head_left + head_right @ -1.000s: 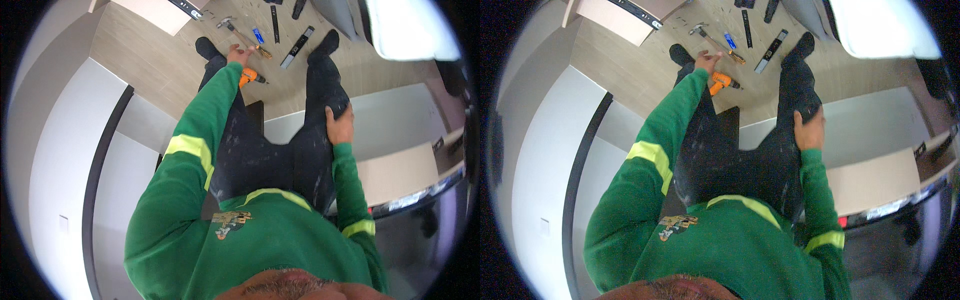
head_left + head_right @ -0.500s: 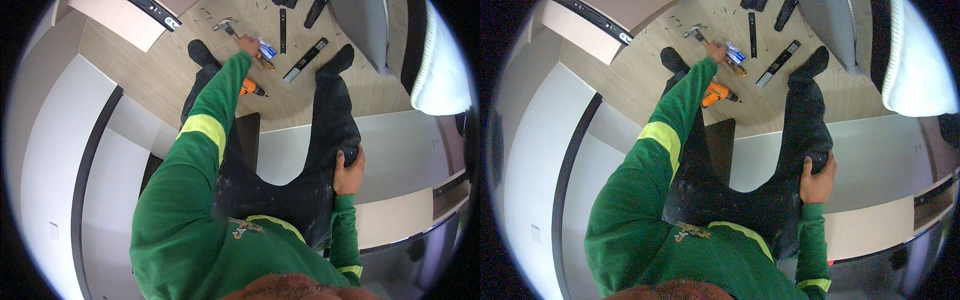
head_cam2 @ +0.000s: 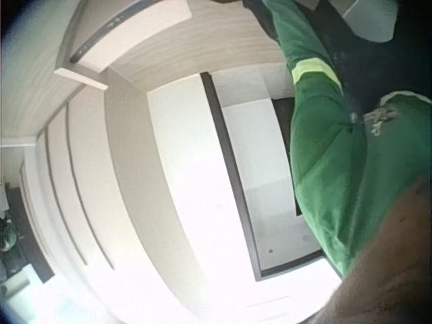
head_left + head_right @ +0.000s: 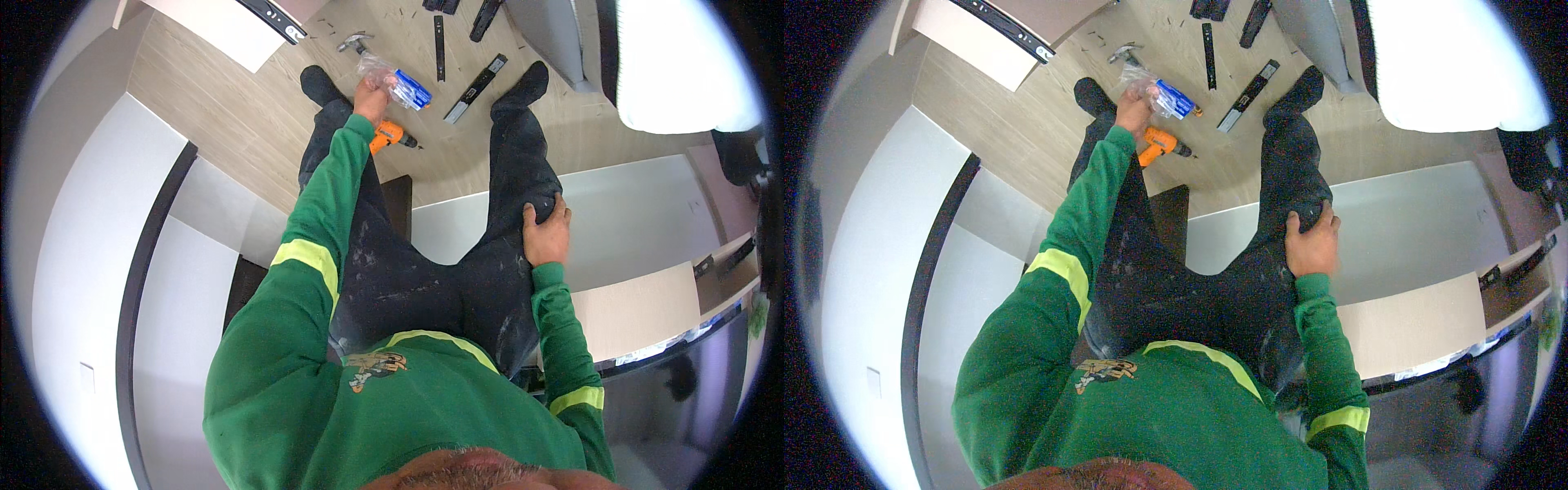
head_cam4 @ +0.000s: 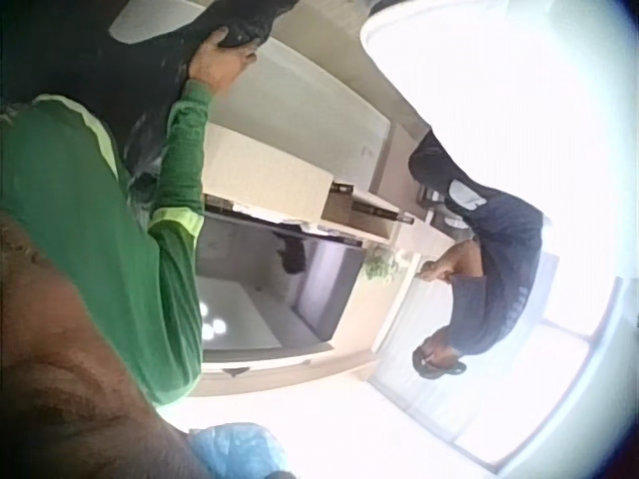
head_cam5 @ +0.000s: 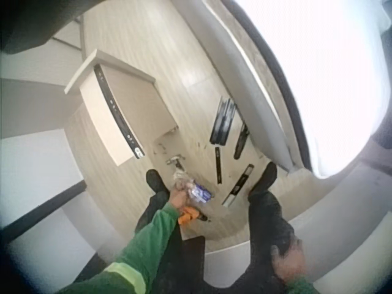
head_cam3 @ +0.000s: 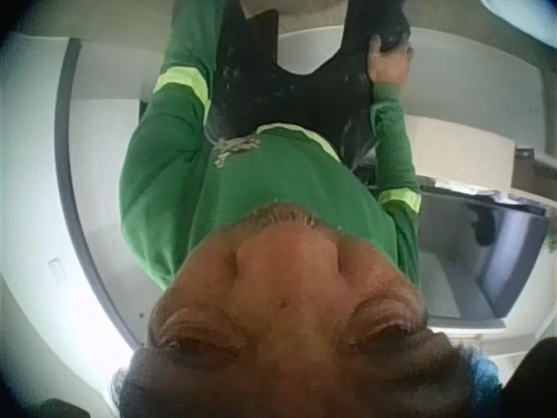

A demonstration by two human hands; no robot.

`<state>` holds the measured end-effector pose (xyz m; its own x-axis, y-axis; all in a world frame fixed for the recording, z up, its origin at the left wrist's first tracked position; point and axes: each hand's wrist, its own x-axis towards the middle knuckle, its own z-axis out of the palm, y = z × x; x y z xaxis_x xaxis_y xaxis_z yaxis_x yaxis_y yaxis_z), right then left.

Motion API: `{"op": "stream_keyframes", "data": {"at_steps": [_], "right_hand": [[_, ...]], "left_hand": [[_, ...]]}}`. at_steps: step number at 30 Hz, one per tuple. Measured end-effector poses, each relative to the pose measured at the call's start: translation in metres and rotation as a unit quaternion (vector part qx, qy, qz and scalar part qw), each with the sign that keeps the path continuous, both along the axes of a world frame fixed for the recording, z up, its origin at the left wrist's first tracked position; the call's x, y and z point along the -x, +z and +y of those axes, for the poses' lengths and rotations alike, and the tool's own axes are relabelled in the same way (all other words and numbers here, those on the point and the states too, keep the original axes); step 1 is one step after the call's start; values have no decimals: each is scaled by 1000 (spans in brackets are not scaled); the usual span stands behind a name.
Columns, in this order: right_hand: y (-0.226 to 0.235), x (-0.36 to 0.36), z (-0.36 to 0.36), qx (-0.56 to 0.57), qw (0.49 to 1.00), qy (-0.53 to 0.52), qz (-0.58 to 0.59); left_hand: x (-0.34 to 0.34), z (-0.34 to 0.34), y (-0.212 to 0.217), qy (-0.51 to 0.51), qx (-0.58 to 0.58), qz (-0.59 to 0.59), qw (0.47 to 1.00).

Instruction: The person assembles a wooden drawer by attaching metal slides using a cordless drill and screws. They then lift the drawer and install it into a cabinet unit with assistance from another person.

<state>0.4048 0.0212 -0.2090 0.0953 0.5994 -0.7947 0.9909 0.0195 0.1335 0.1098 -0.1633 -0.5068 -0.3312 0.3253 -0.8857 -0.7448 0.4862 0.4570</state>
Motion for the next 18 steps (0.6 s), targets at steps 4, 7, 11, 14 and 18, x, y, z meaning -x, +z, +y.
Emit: {"op": "stream_keyframes", "data": {"at_steps": [4, 7, 11, 14, 18], "right_hand": [[2, 17, 0, -53, 978, 191, 67], [-24, 56, -2, -7, 936, 156, 316], [-76, 95, -21, 198, 809, -312, 457], [-72, 94, -13, 145, 862, -187, 448], [6, 143, 22, 73, 923, 114, 361]], "left_hand": [[-6, 22, 65, -10, -39, 37, 998], [-20, 44, 117, 49, -93, -56, 993], [-42, 54, 179, 141, -158, -169, 963], [-19, 50, 190, 162, -229, -214, 936], [18, 48, 162, 237, -256, -313, 883]]}}
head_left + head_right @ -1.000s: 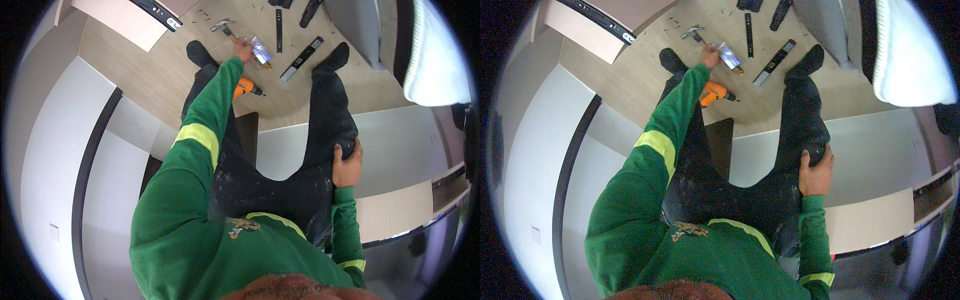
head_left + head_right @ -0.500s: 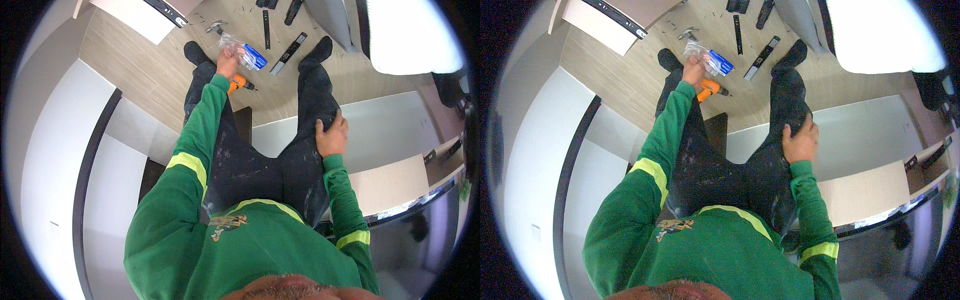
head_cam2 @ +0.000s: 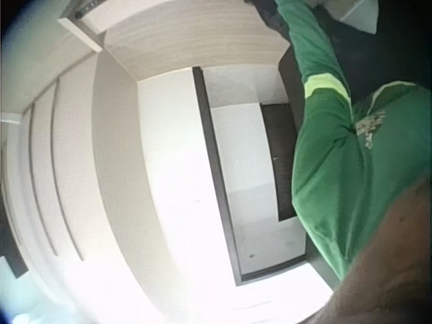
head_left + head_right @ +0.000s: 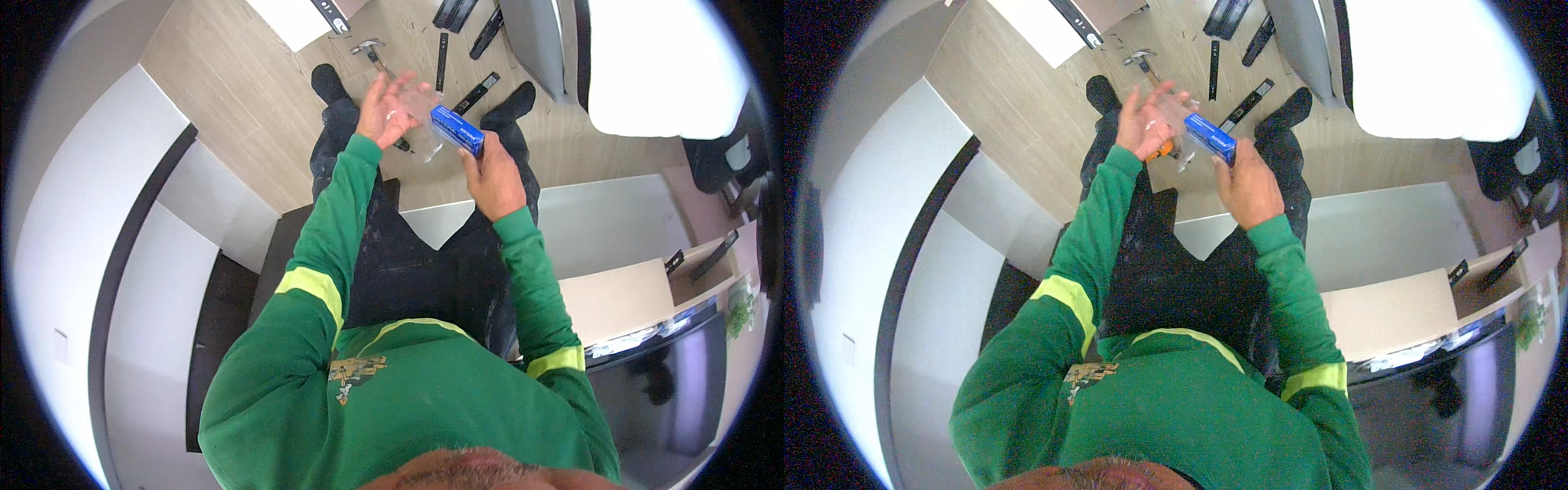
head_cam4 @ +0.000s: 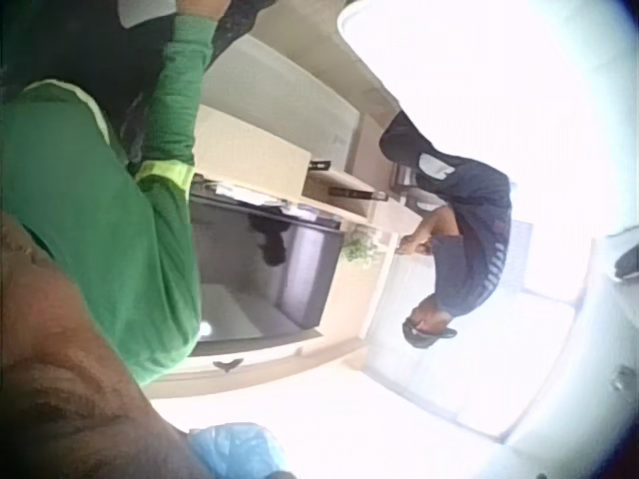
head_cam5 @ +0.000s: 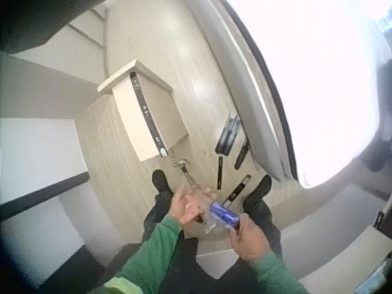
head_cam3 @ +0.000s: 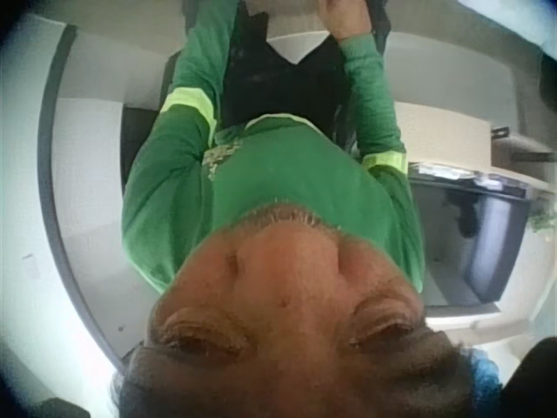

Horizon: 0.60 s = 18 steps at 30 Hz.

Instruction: The person assembles a wooden drawer by attaching metal slides using a cordless drill and screws. They then lift the drawer and install it into a cabinet unit with assistance from another person.

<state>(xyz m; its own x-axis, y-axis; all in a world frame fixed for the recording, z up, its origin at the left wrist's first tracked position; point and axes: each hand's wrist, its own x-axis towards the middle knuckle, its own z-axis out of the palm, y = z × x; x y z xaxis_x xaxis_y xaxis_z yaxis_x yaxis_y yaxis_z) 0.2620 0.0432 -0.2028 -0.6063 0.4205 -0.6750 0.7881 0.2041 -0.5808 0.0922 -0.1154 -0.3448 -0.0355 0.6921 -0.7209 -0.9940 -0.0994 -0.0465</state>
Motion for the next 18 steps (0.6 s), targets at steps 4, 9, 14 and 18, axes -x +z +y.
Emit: {"op": "stream_keyframes", "data": {"at_steps": [4, 9, 14, 18], "right_hand": [[22, 36, -12, -114, 986, 116, -43], [43, 41, -19, -144, 983, 93, -61], [60, 41, -18, -136, 986, 56, -84], [48, -2, -21, -49, 994, -59, -84]], "left_hand": [[-10, 12, -36, -95, 22, 8, 995], [-7, 15, -34, -85, 10, -6, 996], [-12, 5, -44, -35, -25, -22, 999], [-4, -2, -44, -12, -17, 17, 1000]]}}
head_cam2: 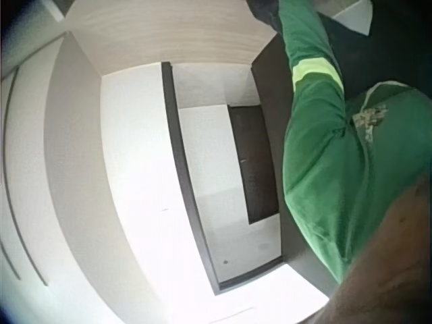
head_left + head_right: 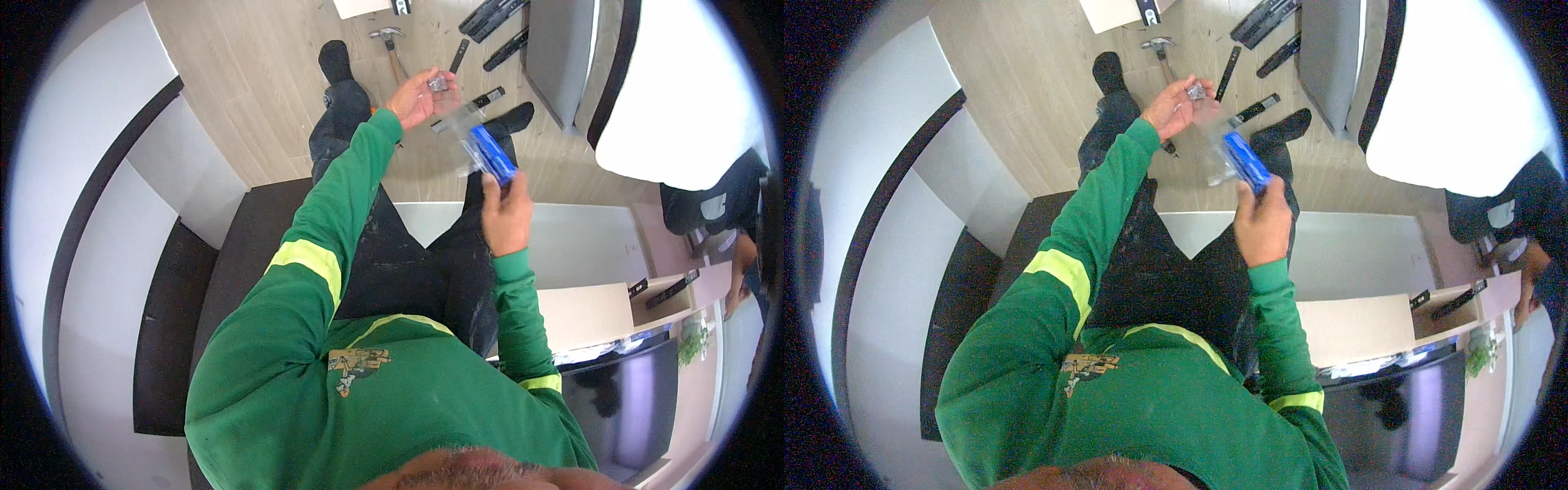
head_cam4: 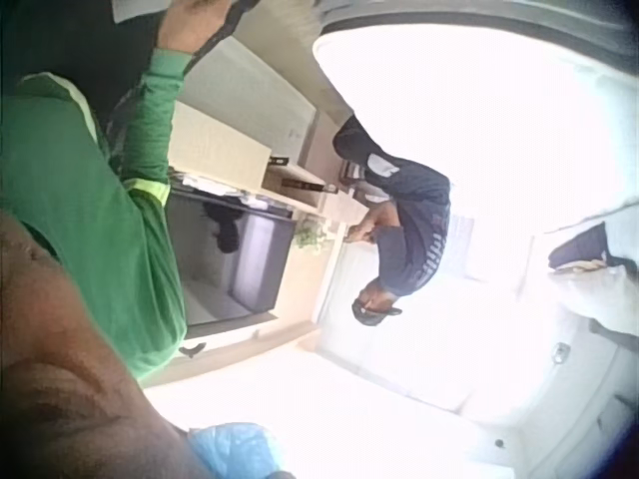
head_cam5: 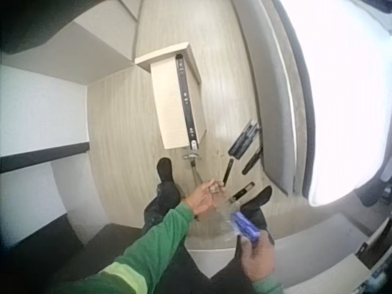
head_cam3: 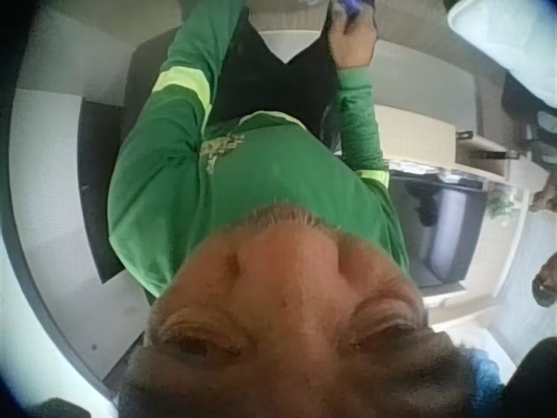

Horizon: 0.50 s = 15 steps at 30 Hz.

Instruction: The person assembles a wooden drawer by attaching metal slides using a cordless drill and screws. They then lift the drawer and install it into a cabinet unit with assistance from another person.

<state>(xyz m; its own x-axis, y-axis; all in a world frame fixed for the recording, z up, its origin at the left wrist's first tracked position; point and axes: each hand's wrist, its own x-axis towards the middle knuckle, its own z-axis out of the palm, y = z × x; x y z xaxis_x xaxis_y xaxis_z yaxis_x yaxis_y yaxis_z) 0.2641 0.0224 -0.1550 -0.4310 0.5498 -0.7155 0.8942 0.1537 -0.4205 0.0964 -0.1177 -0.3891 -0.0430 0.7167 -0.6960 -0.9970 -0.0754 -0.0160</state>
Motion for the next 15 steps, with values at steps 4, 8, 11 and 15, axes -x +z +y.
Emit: {"op": "stream_keyframes", "data": {"at_steps": [4, 8, 11, 15], "right_hand": [[-57, -40, 9, 216, 932, -290, 0], [-174, -23, 10, 374, 864, -336, 19], [-255, -4, 7, 423, 796, -432, 19], [-257, -5, -26, 380, 845, -285, -243]], "left_hand": [[18, -28, -16, 18, 46, 56, 997], [36, -49, -4, 5, 120, 137, 983], [49, -58, 25, -65, 142, 178, 971], [63, -70, 69, -131, 199, 222, 945]]}}
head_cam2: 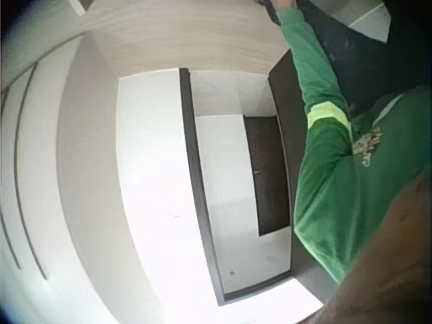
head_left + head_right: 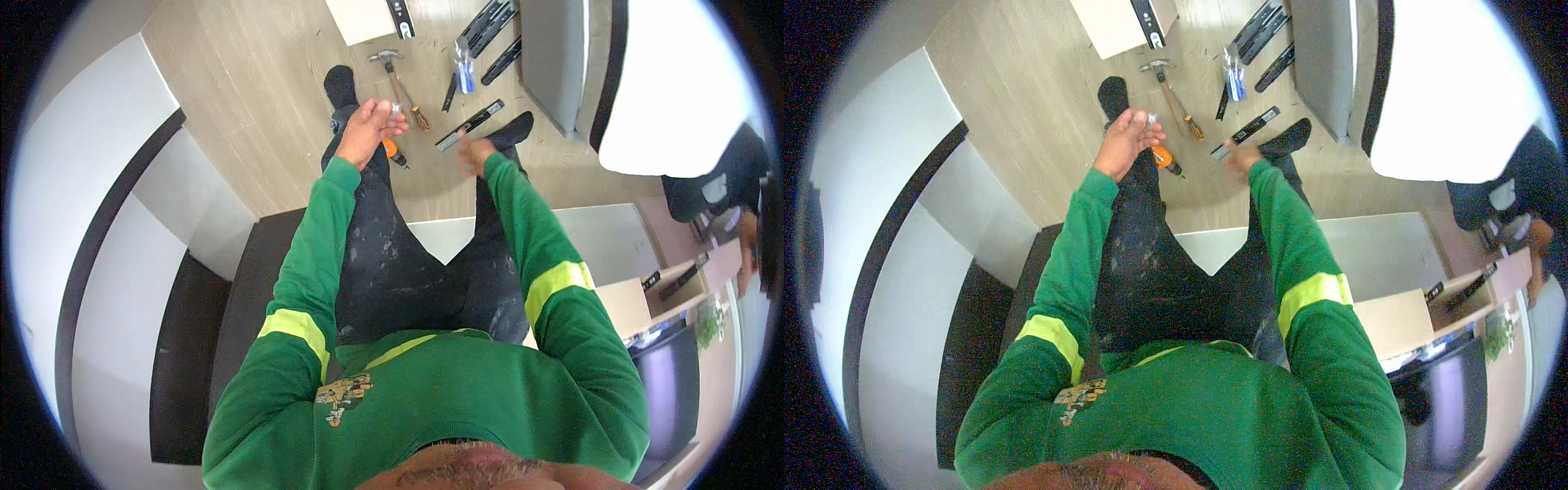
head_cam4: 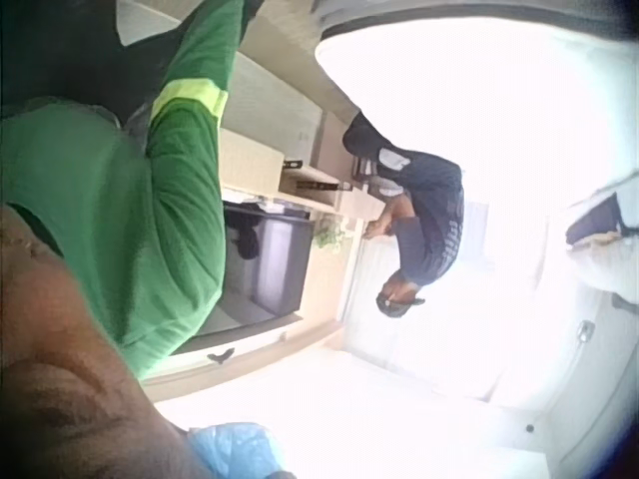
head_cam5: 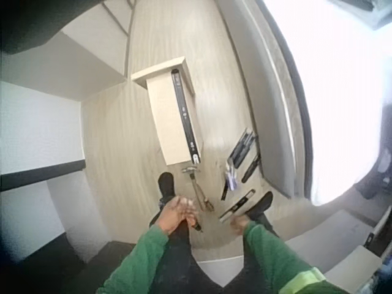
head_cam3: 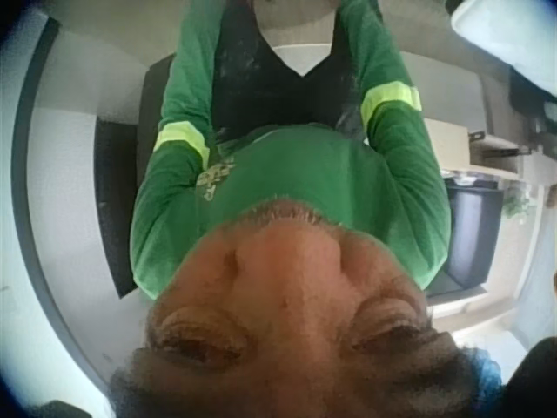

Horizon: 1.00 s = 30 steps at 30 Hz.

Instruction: The person assembles a wooden drawer by attaching metal slides using a cordless drill and screws. They then lift the drawer and install it into a cabinet unit with assistance from another person.

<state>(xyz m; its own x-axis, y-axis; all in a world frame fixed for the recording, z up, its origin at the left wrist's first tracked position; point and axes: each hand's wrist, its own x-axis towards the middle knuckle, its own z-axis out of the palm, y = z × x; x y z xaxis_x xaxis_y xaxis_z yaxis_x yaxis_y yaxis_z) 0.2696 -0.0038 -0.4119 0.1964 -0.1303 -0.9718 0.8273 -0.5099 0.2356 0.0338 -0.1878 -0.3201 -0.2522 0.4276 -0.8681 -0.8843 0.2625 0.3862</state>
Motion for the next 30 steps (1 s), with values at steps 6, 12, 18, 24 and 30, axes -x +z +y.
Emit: {"op": "stream_keyframes", "data": {"at_steps": [6, 12, 18, 24, 30], "right_hand": [[197, 72, -58, -133, 956, -19, 260], [301, 149, -116, -212, 908, -118, 342], [343, 168, -179, -215, 908, -171, 317], [365, 170, -211, -258, 879, -294, 271], [371, 183, -240, -344, 791, -460, 214]], "left_hand": [[20, -26, 70, -195, -30, 116, 973], [47, -48, 175, -212, -99, 130, 964], [91, -97, 228, -336, -95, 129, 928], [97, -117, 225, -345, -134, 27, 928], [104, -117, 228, -293, -133, 2, 947]]}}
